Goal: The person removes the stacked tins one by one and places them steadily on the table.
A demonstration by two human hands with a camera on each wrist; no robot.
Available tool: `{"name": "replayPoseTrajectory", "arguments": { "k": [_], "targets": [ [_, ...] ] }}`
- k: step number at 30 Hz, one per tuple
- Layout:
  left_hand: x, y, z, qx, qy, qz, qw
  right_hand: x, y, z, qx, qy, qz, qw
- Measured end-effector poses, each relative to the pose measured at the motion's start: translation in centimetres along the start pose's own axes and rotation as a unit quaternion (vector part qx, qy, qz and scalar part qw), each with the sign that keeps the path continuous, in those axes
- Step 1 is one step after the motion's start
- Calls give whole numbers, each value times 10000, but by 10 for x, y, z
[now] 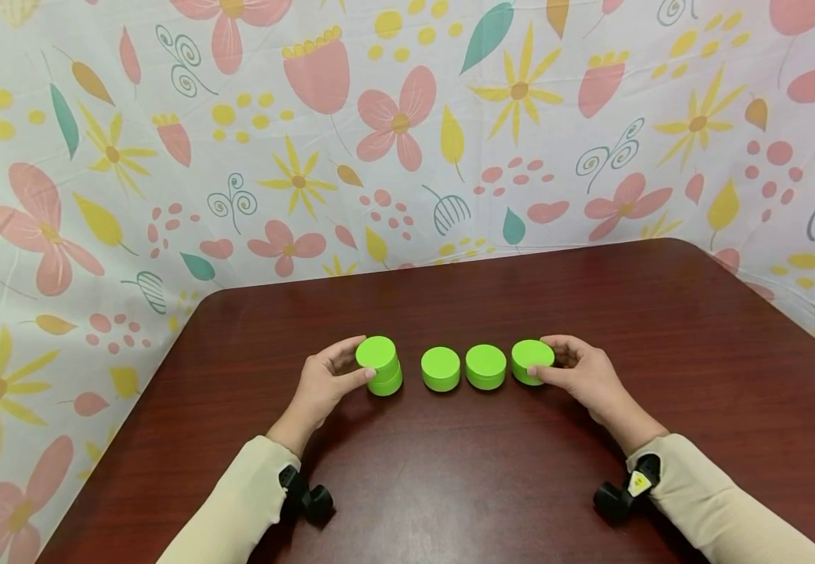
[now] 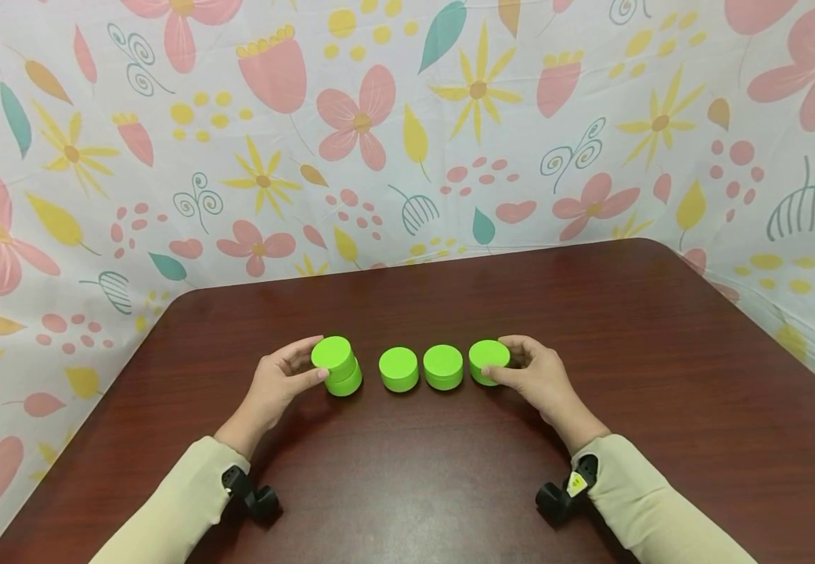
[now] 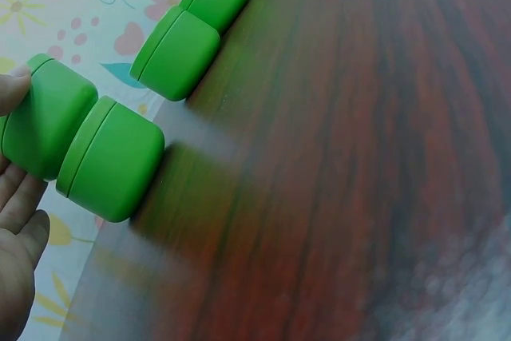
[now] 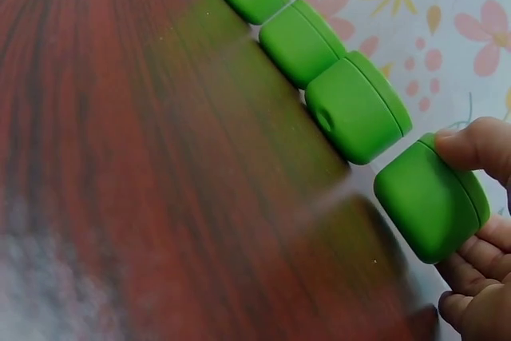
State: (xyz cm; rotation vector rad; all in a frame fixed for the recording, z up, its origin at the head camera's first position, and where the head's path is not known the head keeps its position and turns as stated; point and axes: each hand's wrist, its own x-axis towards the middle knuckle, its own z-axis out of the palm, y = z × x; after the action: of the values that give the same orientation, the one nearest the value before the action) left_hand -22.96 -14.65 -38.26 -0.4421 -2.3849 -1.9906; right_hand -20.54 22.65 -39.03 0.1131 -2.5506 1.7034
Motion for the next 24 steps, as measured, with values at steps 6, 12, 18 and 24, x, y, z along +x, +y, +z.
{"name": "replayPoseTrajectory", "arguments": {
  "k": [6, 12, 18, 24],
  "targets": [
    [0, 0, 0, 2, 4, 8, 10000, -1, 0, -1, -33, -13, 14, 10000],
    [0, 1, 0, 35, 1, 7, 10000, -1, 0, -1, -41, -41, 69, 10000],
    [0, 1, 0, 54, -16, -10, 10000, -1, 0, -1, -136, -78, 116, 9998],
    [1, 1, 0, 37, -40, -37, 10000, -1, 0, 0, -256, -147, 140, 9995]
  ]
}}
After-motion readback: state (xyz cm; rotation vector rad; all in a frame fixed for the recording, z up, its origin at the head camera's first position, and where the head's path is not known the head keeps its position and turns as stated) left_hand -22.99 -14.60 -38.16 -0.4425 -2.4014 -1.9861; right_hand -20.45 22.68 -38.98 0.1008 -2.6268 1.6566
